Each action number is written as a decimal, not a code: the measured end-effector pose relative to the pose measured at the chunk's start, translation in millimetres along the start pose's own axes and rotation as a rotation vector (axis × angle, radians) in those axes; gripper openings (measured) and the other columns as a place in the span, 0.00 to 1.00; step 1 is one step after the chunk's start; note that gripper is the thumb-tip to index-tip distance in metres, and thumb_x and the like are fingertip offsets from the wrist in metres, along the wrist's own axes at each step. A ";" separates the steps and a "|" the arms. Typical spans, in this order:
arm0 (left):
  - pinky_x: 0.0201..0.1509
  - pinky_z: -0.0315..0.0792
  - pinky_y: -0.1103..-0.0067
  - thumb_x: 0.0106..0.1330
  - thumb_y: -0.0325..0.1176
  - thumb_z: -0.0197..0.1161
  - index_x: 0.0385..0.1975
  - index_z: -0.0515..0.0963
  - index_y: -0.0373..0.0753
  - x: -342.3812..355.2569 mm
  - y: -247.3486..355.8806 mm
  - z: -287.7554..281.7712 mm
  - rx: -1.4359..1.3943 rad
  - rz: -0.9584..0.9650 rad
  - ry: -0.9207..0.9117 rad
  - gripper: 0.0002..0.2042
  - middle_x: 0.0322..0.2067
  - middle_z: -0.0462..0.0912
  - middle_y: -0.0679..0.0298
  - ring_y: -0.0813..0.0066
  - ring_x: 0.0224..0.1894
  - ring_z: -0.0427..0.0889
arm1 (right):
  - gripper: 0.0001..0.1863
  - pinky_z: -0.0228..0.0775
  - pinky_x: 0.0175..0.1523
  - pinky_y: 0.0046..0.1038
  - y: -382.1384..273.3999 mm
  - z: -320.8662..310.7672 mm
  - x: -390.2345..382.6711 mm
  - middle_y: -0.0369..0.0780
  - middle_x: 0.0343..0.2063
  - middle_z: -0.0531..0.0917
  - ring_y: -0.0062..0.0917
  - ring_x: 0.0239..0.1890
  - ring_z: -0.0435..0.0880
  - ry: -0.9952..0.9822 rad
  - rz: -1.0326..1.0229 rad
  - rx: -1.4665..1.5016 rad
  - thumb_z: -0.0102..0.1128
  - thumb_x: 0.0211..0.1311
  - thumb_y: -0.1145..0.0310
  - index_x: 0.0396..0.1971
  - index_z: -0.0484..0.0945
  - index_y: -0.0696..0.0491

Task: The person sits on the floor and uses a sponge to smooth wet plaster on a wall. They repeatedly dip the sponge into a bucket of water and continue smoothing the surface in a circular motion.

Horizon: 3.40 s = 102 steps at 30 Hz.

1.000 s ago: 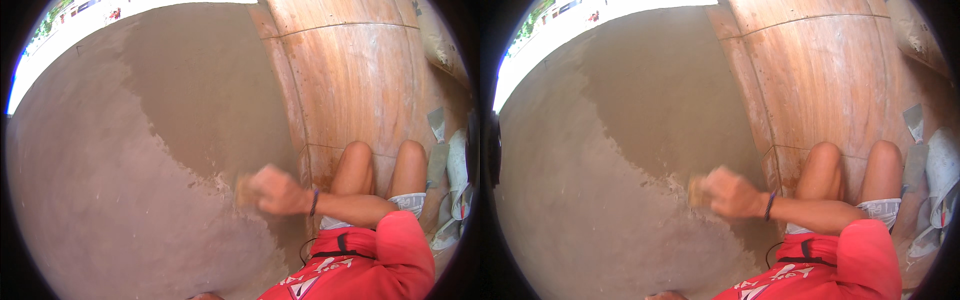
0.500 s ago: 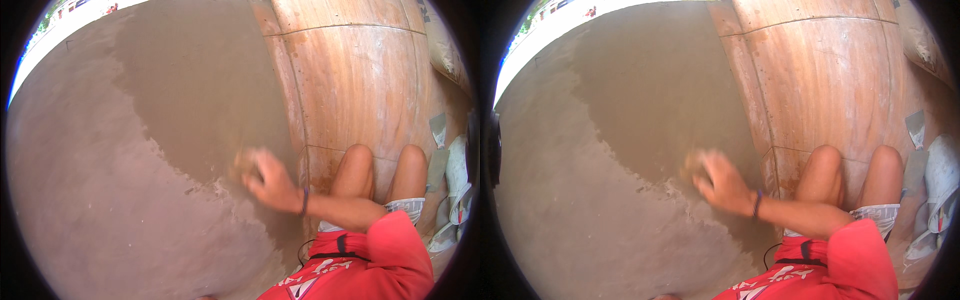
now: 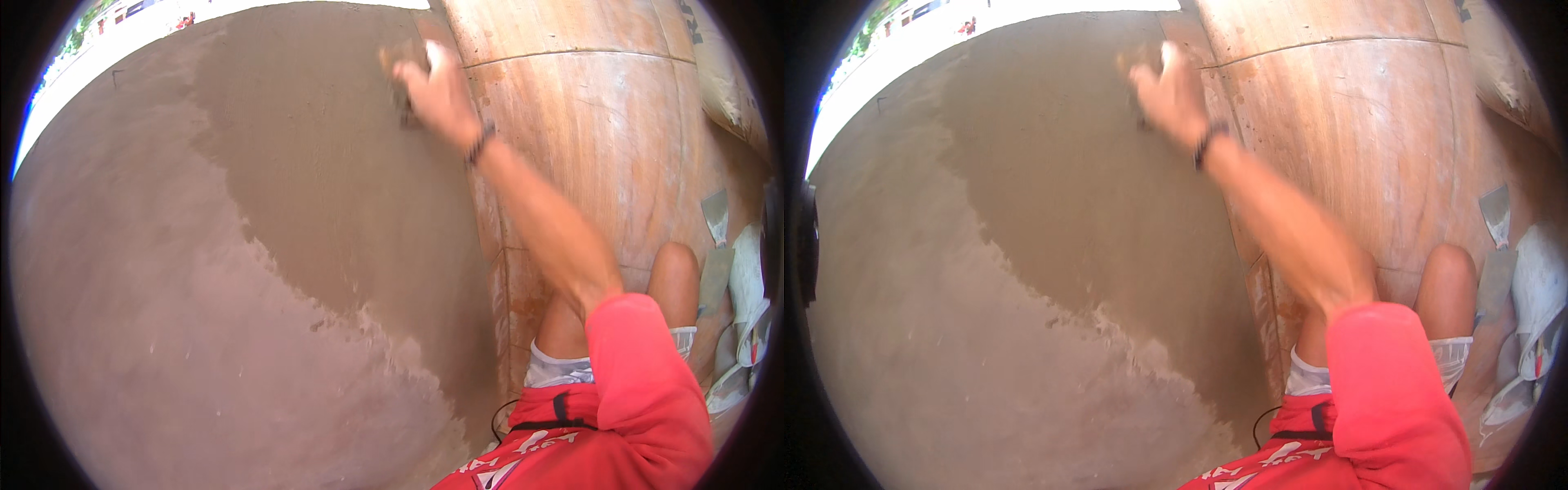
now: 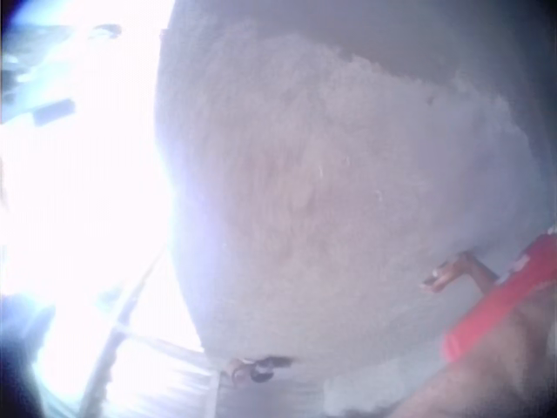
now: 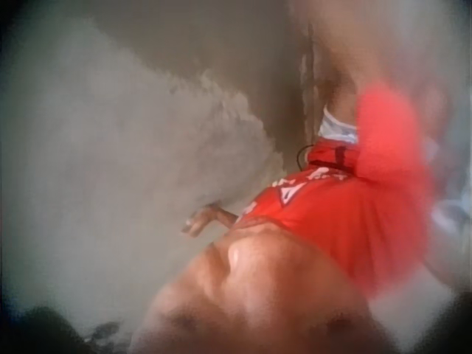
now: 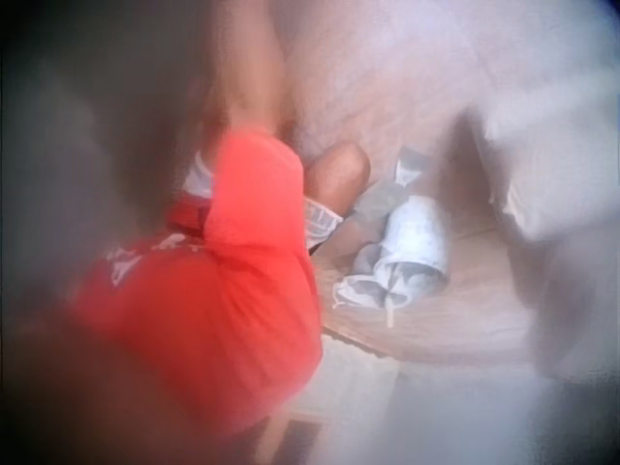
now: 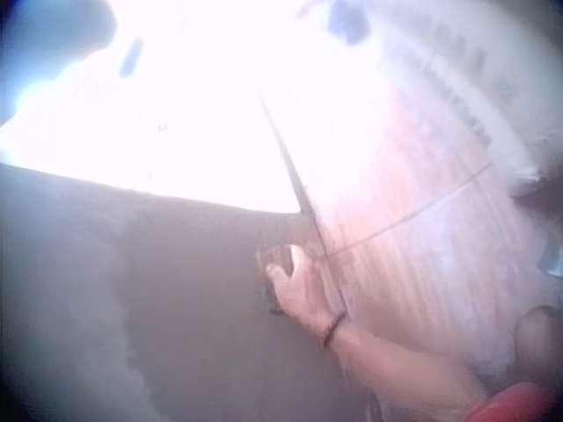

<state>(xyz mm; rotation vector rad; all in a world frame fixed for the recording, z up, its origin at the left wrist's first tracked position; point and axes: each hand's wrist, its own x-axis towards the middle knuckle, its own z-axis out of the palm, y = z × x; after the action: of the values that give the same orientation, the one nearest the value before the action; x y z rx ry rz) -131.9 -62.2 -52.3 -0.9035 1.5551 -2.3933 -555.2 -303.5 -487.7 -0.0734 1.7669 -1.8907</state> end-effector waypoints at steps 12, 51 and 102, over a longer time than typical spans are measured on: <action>0.65 0.59 0.41 0.76 0.33 0.54 0.68 0.56 0.25 -0.5 4.9 5.9 0.017 0.004 0.002 0.27 0.68 0.50 0.28 0.27 0.68 0.54 | 0.29 0.77 0.41 0.31 39.2 -63.0 3.8 0.45 0.30 0.85 0.28 0.35 0.85 -0.008 0.075 0.105 0.65 0.60 0.58 0.55 0.74 0.63; 0.64 0.60 0.42 0.76 0.34 0.54 0.67 0.57 0.24 15.3 -5.9 7.9 0.117 0.096 0.036 0.27 0.68 0.52 0.29 0.29 0.67 0.57 | 0.28 0.69 0.60 0.43 19.8 -21.5 -73.5 0.55 0.49 0.78 0.48 0.56 0.77 0.000 0.025 0.141 0.61 0.63 0.67 0.60 0.68 0.63; 0.63 0.62 0.44 0.76 0.36 0.53 0.66 0.57 0.22 -22.0 -40.7 19.1 0.201 0.127 0.044 0.27 0.67 0.54 0.31 0.31 0.66 0.60 | 0.28 0.69 0.61 0.37 7.0 -23.5 -47.0 0.53 0.52 0.80 0.39 0.54 0.79 0.016 -0.216 0.194 0.61 0.63 0.65 0.59 0.70 0.65</action>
<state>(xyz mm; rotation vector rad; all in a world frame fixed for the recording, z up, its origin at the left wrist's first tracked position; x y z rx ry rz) -95.6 -49.3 -20.4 -0.6954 1.3123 -2.4389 -522.2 -262.4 -482.5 -0.1838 1.6317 -2.2132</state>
